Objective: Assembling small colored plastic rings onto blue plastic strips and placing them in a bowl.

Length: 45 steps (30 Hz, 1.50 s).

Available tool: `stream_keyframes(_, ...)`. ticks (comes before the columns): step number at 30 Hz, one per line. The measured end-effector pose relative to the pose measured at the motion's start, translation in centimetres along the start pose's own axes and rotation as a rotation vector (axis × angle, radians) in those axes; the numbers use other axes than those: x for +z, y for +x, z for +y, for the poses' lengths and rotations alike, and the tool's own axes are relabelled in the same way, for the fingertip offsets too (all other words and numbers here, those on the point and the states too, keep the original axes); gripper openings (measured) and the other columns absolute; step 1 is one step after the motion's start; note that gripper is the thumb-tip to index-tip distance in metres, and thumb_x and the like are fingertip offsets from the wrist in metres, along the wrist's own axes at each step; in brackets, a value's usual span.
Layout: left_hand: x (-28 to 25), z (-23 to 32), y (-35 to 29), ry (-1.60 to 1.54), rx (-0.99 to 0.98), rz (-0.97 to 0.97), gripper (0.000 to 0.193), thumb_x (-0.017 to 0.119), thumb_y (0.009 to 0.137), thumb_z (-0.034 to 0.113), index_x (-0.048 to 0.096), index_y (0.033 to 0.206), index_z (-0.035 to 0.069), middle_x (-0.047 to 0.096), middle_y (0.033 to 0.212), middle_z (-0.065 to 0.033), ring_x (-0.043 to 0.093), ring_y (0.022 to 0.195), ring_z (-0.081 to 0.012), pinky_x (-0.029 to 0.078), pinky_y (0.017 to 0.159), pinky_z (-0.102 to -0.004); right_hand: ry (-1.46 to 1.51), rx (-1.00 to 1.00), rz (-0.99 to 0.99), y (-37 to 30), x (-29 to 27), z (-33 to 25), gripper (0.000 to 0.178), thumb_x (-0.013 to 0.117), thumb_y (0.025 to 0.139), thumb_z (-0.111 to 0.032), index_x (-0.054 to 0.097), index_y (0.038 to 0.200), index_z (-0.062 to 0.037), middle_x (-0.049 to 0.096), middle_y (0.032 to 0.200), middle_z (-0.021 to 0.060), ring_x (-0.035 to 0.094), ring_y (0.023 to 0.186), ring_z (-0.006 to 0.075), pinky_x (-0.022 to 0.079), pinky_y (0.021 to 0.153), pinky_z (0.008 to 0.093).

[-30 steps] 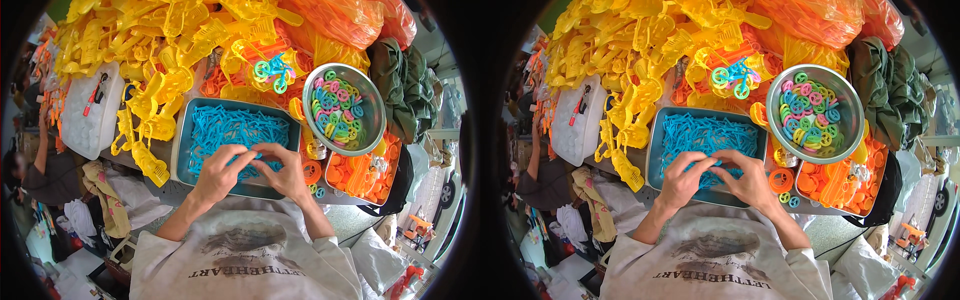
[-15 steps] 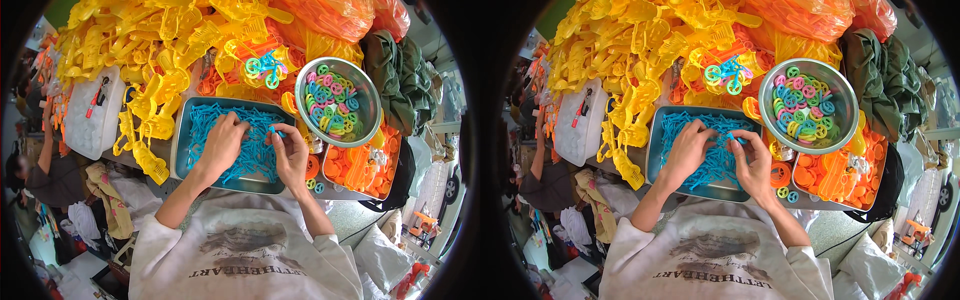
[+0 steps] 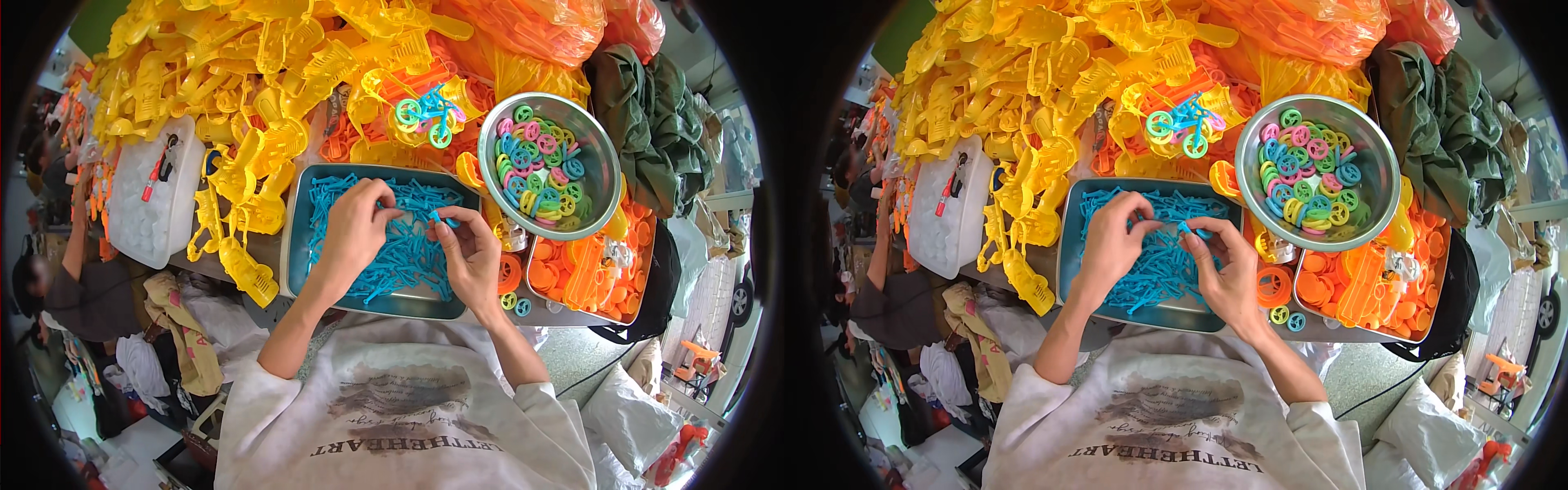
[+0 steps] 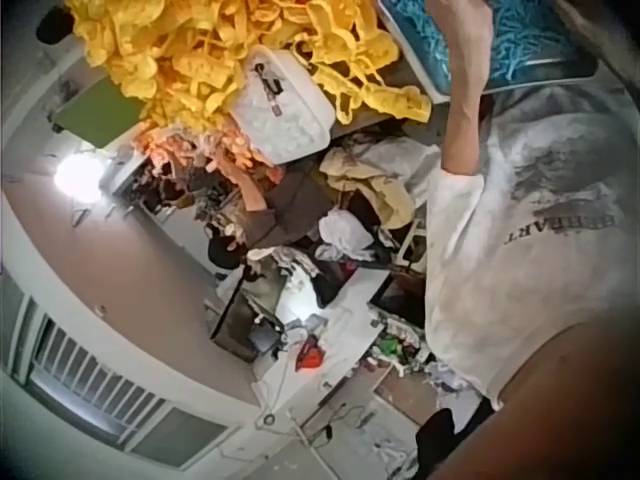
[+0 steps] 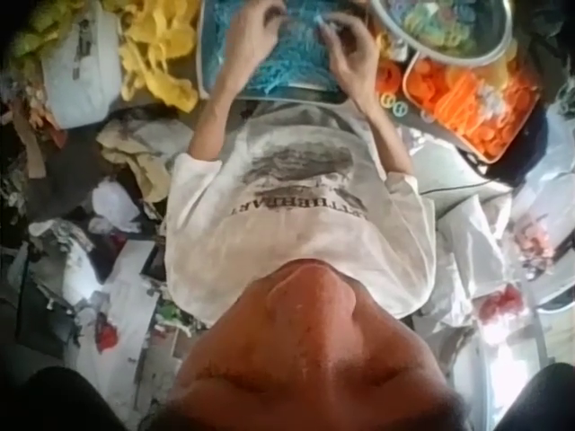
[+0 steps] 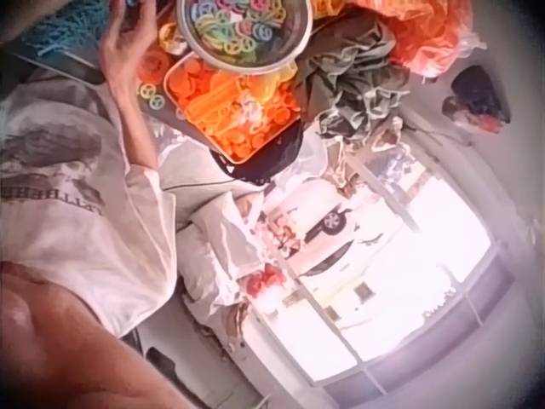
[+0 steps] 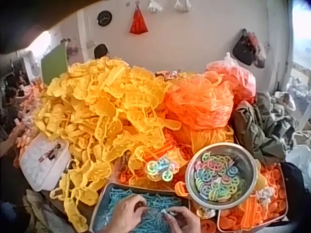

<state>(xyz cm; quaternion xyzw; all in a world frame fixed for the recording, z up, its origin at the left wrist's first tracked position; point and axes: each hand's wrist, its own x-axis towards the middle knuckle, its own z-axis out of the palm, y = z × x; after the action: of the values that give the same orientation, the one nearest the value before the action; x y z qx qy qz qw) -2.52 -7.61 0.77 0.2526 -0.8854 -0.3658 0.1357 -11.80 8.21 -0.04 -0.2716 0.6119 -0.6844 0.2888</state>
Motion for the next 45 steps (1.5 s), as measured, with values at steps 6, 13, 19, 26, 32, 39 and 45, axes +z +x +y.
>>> stream_keyframes(6,-0.1,1.9,-2.0,-1.003,-0.233,0.056,0.02,0.066,0.088,0.008,0.055,0.103,0.002,0.06,0.093,-0.005,0.065,0.086,-0.0148,0.056,0.068,-0.028,0.098,0.083,0.011,0.1,0.3,-0.2,0.018,0.059,0.092,-0.001,0.056,0.108,0.006,0.067,0.097,0.0124,0.066,0.091,0.0163,0.053,0.082,0.0264)
stream_keyframes(13,1.3,3.3,-3.6,-1.348,-0.511,0.125,0.019,0.065,0.089,0.014,0.057,0.104,0.005,0.064,0.096,-0.0074,0.066,0.089,-0.0178,0.057,0.07,-0.0284,0.044,0.114,0.003,0.1,0.0,0.0,0.017,0.064,0.089,-0.002,0.059,0.103,0.0057,0.068,0.092,0.011,0.066,0.088,0.0141,0.052,0.077,0.0232)
stream_keyframes(19,1.4,2.7,-4.1,-1.536,-0.636,0.041,0.018,0.065,0.09,0.016,0.058,0.105,0.009,0.065,0.097,-0.0059,0.066,0.09,-0.0155,0.056,0.069,-0.0278,-0.021,0.09,-0.004,0.1,0.1,-0.3,0.015,0.066,0.087,-0.003,0.062,0.099,0.0045,0.068,0.091,0.0089,0.064,0.083,0.0105,0.05,0.073,0.0209)
stream_keyframes(26,2.1,1.7,-4.6,-1.924,-0.843,-0.075,0.013,0.063,0.091,0.016,0.062,0.102,0.009,0.066,0.096,-0.0064,0.067,0.089,-0.0156,0.057,0.073,-0.028,-0.055,0.061,-0.013,0.2,0.2,-0.6,0.013,0.066,0.086,0.0,0.063,0.098,0.0035,0.067,0.092,0.0074,0.063,0.083,0.0094,0.049,0.073,0.021)
stream_keyframes(32,2.2,1.8,-4.5,-2.033,-0.928,-0.111,0.012,0.063,0.09,0.013,0.062,0.1,0.005,0.066,0.095,-0.0074,0.067,0.089,-0.017,0.059,0.078,-0.0295,-0.072,0.077,-0.047,0.3,0.1,-0.6,0.01,0.061,0.087,0.005,0.063,0.097,0.004,0.066,0.093,0.007,0.062,0.085,0.0097,0.049,0.077,0.0218)
stream_keyframes(39,2.4,1.8,-4.4,-2.053,-0.951,-0.083,0.013,0.064,0.09,0.013,0.062,0.1,0.004,0.065,0.094,-0.0072,0.067,0.088,-0.0168,0.059,0.076,-0.029,-0.12,0.034,-0.069,0.5,0.1,-0.5,0.014,0.057,0.086,0.01,0.063,0.097,0.004,0.065,0.094,0.0072,0.06,0.088,0.0104,0.049,0.079,0.0226)
stream_keyframes(45,2.7,1.8,-4.6,-2.022,-0.91,-0.059,0.016,0.06,0.093,0.015,0.061,0.105,0.005,0.064,0.092,-0.007,0.065,0.085,-0.0152,0.059,0.078,-0.0297,-0.158,0.018,-0.112,0.7,0.1,-0.1,0.018,0.053,0.086,0.014,0.063,0.097,0.0043,0.063,0.097,0.0091,0.061,0.091,0.0136,0.05,0.081,0.0241)
